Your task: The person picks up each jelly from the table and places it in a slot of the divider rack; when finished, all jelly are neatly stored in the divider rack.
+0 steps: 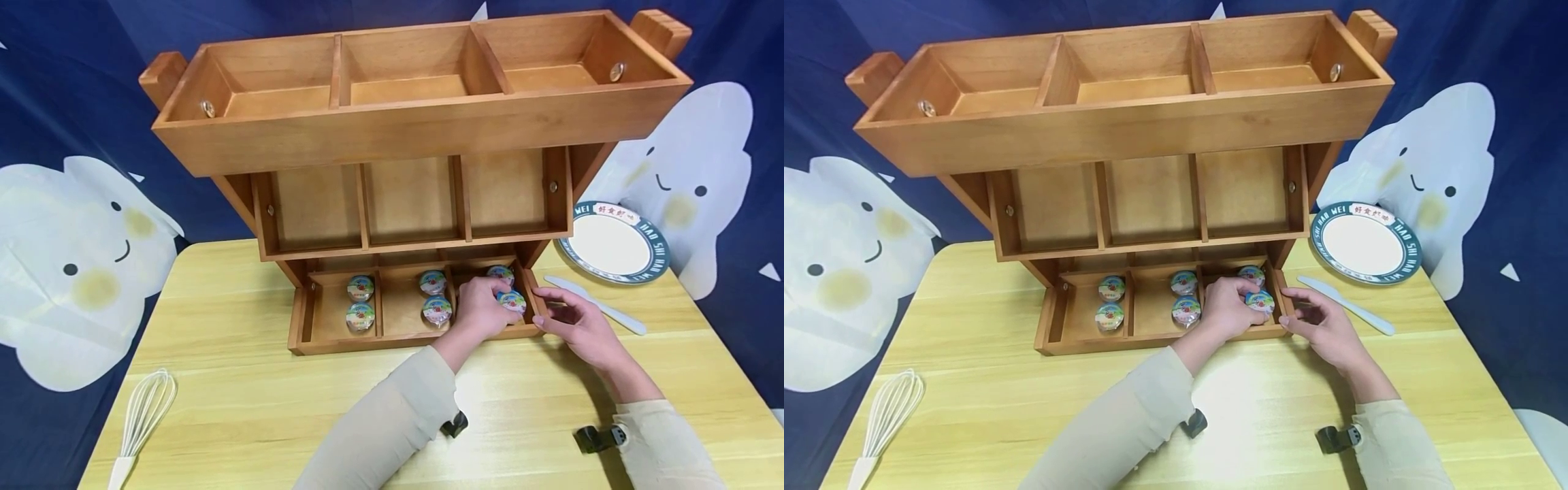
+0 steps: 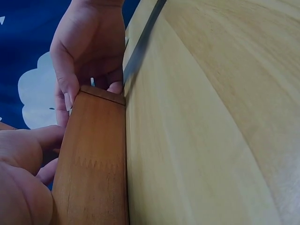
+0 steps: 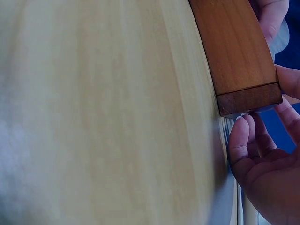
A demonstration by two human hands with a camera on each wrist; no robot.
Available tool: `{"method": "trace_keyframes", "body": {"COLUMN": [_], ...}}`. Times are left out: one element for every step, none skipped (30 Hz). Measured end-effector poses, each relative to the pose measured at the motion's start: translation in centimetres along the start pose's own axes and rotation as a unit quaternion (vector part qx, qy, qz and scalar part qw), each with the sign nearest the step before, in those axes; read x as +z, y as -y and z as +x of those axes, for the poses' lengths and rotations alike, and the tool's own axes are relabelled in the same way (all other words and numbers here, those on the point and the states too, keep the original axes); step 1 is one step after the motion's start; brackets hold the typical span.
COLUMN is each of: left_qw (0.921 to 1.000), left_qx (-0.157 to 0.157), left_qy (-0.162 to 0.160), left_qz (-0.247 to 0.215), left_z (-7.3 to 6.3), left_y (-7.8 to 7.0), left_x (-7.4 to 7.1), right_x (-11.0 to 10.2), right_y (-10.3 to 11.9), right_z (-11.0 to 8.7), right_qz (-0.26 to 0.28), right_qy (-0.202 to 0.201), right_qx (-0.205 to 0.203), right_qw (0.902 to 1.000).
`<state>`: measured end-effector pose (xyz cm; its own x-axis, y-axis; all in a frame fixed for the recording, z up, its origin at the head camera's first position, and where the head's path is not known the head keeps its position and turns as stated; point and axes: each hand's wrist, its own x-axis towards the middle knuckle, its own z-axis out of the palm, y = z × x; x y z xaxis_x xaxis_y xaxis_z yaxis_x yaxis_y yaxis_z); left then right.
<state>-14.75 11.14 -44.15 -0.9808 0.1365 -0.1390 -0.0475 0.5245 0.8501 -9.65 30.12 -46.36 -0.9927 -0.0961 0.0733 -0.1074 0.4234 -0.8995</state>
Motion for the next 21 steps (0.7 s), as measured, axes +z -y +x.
{"method": "trace_keyframes", "body": {"left_qw": [1.0000,1.0000,1.0000,1.0000,1.0000,0.9999,0.9999,0.9998,0.9998,0.9997,0.9997,0.9996,0.9996,0.9995,0.9994,0.9993,0.9992,0.9992,0.9991,0.9991,0.9991], "left_qx": [0.001,0.003,0.005,0.004,0.004,0.002,0.001,0.000,-0.002,-0.005,-0.006,-0.009,-0.011,-0.013,-0.017,-0.018,-0.019,-0.020,-0.020,-0.019,-0.019], "left_qy": [0.001,0.001,0.002,0.004,0.005,0.008,0.011,0.013,0.015,0.018,0.020,0.022,0.024,0.025,0.028,0.030,0.033,0.035,0.036,0.037,0.038], "left_qz": [0.001,0.003,0.004,0.005,0.006,0.007,0.010,0.011,0.012,0.013,0.014,0.014,0.014,0.013,0.011,0.010,0.007,0.004,0.004,0.005,0.005], "left_z": [0.02,0.04,0.07,0.08,0.12,0.14,0.16,0.19,0.22,0.23,0.24,0.25,0.26,0.27,0.26,0.26,0.27,0.27,0.25,0.21,0.16], "left_y": [-0.01,-0.03,-0.03,-0.04,-0.03,-0.02,0.00,0.01,0.03,0.02,0.02,0.02,0.01,0.00,-0.01,-0.02,-0.01,-0.01,-0.01,-0.02,-0.05], "left_x": [-0.01,-0.02,-0.01,-0.01,-0.01,-0.02,-0.03,-0.03,-0.04,-0.07,-0.11,-0.12,-0.13,-0.15,-0.19,-0.22,-0.23,-0.26,-0.32,-0.40,-0.50], "right_x": [-0.01,-0.02,-0.02,-0.03,-0.02,-0.02,-0.01,0.01,0.03,0.04,0.05,0.07,0.08,0.08,0.08,0.06,0.05,0.04,0.03,0.02,0.01], "right_y": [0.01,0.02,0.03,0.03,0.03,0.03,0.03,0.02,0.02,0.01,0.00,-0.01,-0.02,-0.03,-0.03,-0.04,-0.04,-0.03,-0.02,-0.01,0.01], "right_z": [0.01,0.02,0.04,0.05,0.06,0.07,0.08,0.09,0.09,0.09,0.09,0.09,0.09,0.08,0.08,0.06,0.04,0.02,0.00,-0.03,-0.06], "right_qz": [0.000,0.000,0.001,0.002,0.004,0.004,0.006,0.006,0.007,0.008,0.008,0.008,0.009,0.009,0.010,0.010,0.008,0.007,0.006,0.005,0.004], "right_qy": [0.000,0.000,-0.001,-0.001,-0.001,-0.001,-0.001,-0.001,-0.001,-0.001,-0.001,-0.002,-0.002,-0.002,-0.002,-0.003,-0.003,-0.004,-0.004,-0.004,-0.004], "right_qx": [0.000,0.000,-0.001,-0.001,-0.001,-0.002,-0.002,-0.003,-0.003,-0.003,-0.003,-0.003,-0.003,-0.003,-0.004,-0.004,-0.005,-0.006,-0.006,-0.007,-0.007], "right_qw": [1.0000,1.0000,1.0000,1.0000,1.0000,1.0000,1.0000,1.0000,1.0000,1.0000,1.0000,1.0000,0.9999,0.9999,0.9999,0.9999,0.9999,0.9999,1.0000,1.0000,1.0000]}}
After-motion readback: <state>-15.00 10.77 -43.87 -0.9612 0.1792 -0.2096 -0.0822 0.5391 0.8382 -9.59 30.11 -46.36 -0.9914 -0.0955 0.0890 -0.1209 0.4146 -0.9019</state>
